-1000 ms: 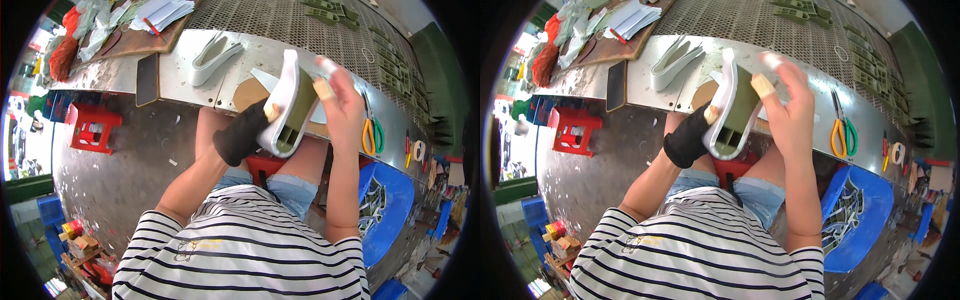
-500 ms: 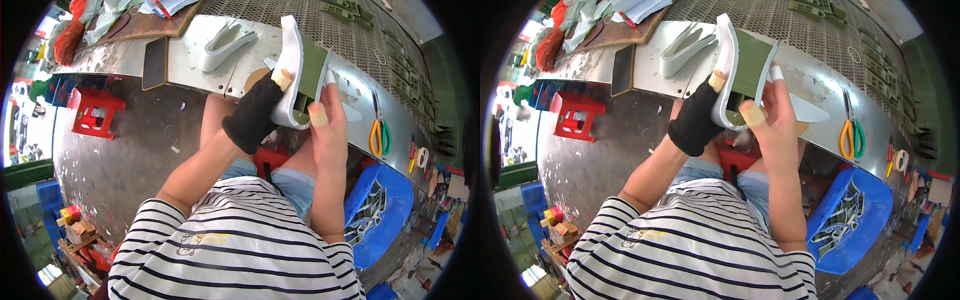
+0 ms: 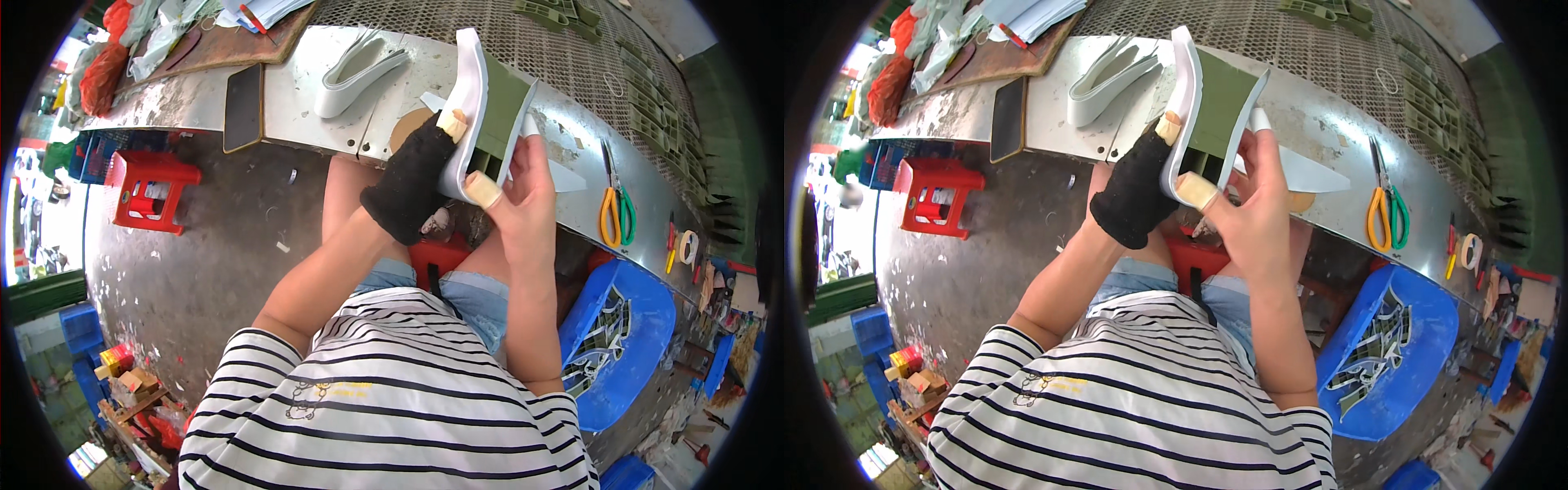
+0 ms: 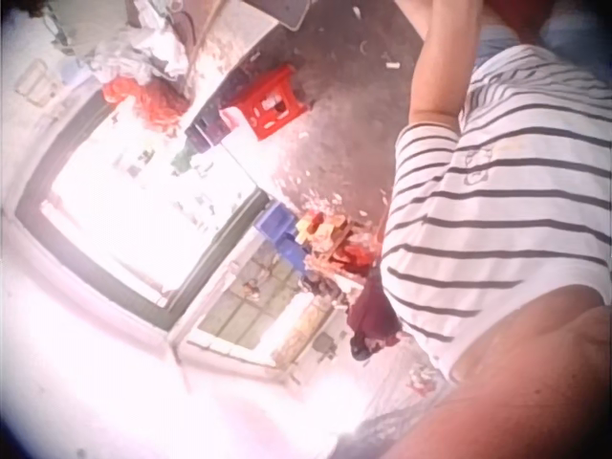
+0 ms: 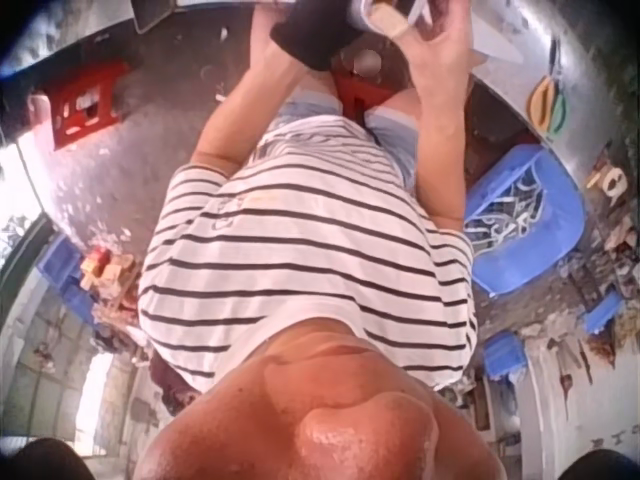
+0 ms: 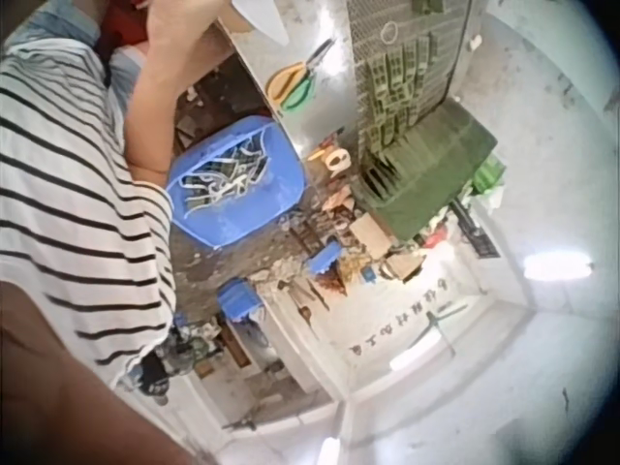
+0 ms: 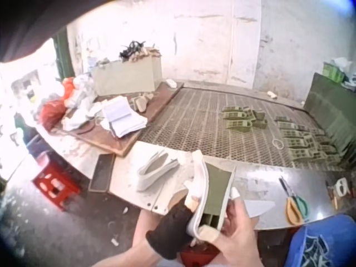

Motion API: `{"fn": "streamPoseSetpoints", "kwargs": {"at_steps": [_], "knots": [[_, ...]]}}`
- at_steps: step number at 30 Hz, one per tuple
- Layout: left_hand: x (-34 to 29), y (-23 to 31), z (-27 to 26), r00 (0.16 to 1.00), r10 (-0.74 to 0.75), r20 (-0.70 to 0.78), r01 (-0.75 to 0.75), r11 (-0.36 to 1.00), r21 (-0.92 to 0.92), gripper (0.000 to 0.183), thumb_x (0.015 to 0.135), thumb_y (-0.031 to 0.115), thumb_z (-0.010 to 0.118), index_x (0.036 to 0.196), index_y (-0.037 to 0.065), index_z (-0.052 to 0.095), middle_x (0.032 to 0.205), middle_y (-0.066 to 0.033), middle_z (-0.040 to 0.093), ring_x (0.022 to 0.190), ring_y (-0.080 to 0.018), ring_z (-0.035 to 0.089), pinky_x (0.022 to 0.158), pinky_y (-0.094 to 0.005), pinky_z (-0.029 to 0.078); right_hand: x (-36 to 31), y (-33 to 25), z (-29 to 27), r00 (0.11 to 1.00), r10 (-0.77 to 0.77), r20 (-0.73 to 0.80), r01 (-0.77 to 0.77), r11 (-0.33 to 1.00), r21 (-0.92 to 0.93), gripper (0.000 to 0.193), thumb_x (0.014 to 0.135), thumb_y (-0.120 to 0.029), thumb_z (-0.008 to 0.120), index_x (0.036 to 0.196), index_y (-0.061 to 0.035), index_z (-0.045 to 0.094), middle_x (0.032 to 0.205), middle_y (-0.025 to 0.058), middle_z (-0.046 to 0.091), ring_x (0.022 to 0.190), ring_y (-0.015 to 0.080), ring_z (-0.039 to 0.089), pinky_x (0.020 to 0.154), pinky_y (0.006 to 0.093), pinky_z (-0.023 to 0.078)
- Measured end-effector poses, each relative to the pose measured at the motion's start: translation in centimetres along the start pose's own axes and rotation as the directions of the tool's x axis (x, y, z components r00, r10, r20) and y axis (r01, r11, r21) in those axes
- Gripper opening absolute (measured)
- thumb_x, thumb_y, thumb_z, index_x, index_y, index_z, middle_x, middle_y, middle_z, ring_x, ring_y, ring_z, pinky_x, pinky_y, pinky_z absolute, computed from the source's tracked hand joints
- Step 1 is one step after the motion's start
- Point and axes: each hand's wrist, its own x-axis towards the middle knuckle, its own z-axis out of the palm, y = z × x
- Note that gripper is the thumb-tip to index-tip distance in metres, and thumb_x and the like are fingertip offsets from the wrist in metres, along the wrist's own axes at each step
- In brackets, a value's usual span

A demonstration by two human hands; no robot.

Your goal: The recorder is applying a protective film or tape to white shoe components, ensuring smooth coverage and trimming edges as needed.

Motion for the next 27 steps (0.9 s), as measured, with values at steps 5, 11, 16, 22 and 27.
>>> {"fn": "streamPoseSetpoints", "kwargs": {"at_steps": [5,11,16,22,27], "knots": [[0.9,2.9,-1.3,0.963,-0.247,0.111,0.18,0.89,0.418,0.051,0.083,0.034,0.062,0.12,0.001,0.05,0.101,-0.0065,0.059,0.093,-0.0123,0.056,0.081,-0.0284,0.046,1.8,-0.8,-3.7,0.985,-0.053,-0.164,0.058,0.998,0.029,0.064,0.069,-0.004,0.074,0.126,-0.0036,0.045,0.118,0.0064,0.051,0.11,0.0157,0.048,0.091,0.0297,0.04],[1.4,5.3,-3.3,0.963,-0.124,0.241,0.06,0.965,0.256,0.048,0.083,0.034,0.062,0.121,0.006,0.05,0.1,-0.0041,0.059,0.092,-0.011,0.055,0.083,-0.0282,0.044,2.2,-1.8,-4.2,0.955,-0.086,-0.284,0.077,0.996,-0.041,0.02,0.075,0.001,0.07,0.094,-0.0016,0.064,0.083,0.0019,0.064,0.078,0.0103,0.058,0.076,0.0222,0.044],[0.7,0.2,-2.7,0.92,0.354,0.169,-0.324,0.929,-0.181,0.065,0.077,0.0,0.065,0.134,0.003,0.034,0.127,-0.0102,0.047,0.114,-0.0183,0.049,0.094,-0.0301,0.041,1.8,0.0,-1.9,0.871,-0.101,-0.481,0.172,0.98,0.105,0.013,0.076,0.0,0.07,0.088,0.0013,0.065,0.088,0.0071,0.066,0.081,0.0117,0.061,0.079,0.024,0.047],[1.6,1.4,0.4,0.915,0.394,-0.087,-0.386,0.917,0.099,0.058,0.073,0.001,0.069,0.124,0.002,0.042,0.114,-0.0072,0.054,0.106,-0.0164,0.052,0.09,-0.0311,0.044,-0.2,1.9,0.1,0.943,-0.039,-0.33,0.025,0.999,-0.047,0.013,0.079,-0.001,0.068,0.09,0.0023,0.065,0.082,0.0031,0.064,0.073,0.0066,0.057,0.066,0.0187,0.045],[1.6,1.3,-0.8,0.946,0.308,-0.101,-0.298,0.948,0.109,0.06,0.069,0.002,0.073,0.121,0.001,0.043,0.11,-0.0084,0.054,0.101,-0.0161,0.054,0.086,-0.031,0.046,-0.3,0.3,-0.6,0.979,-0.046,-0.2,0.002,0.977,-0.215,0.012,0.081,-0.004,0.065,0.091,0.0021,0.064,0.078,0.0002,0.062,0.07,0.0056,0.055,0.062,0.0179,0.043]]}}
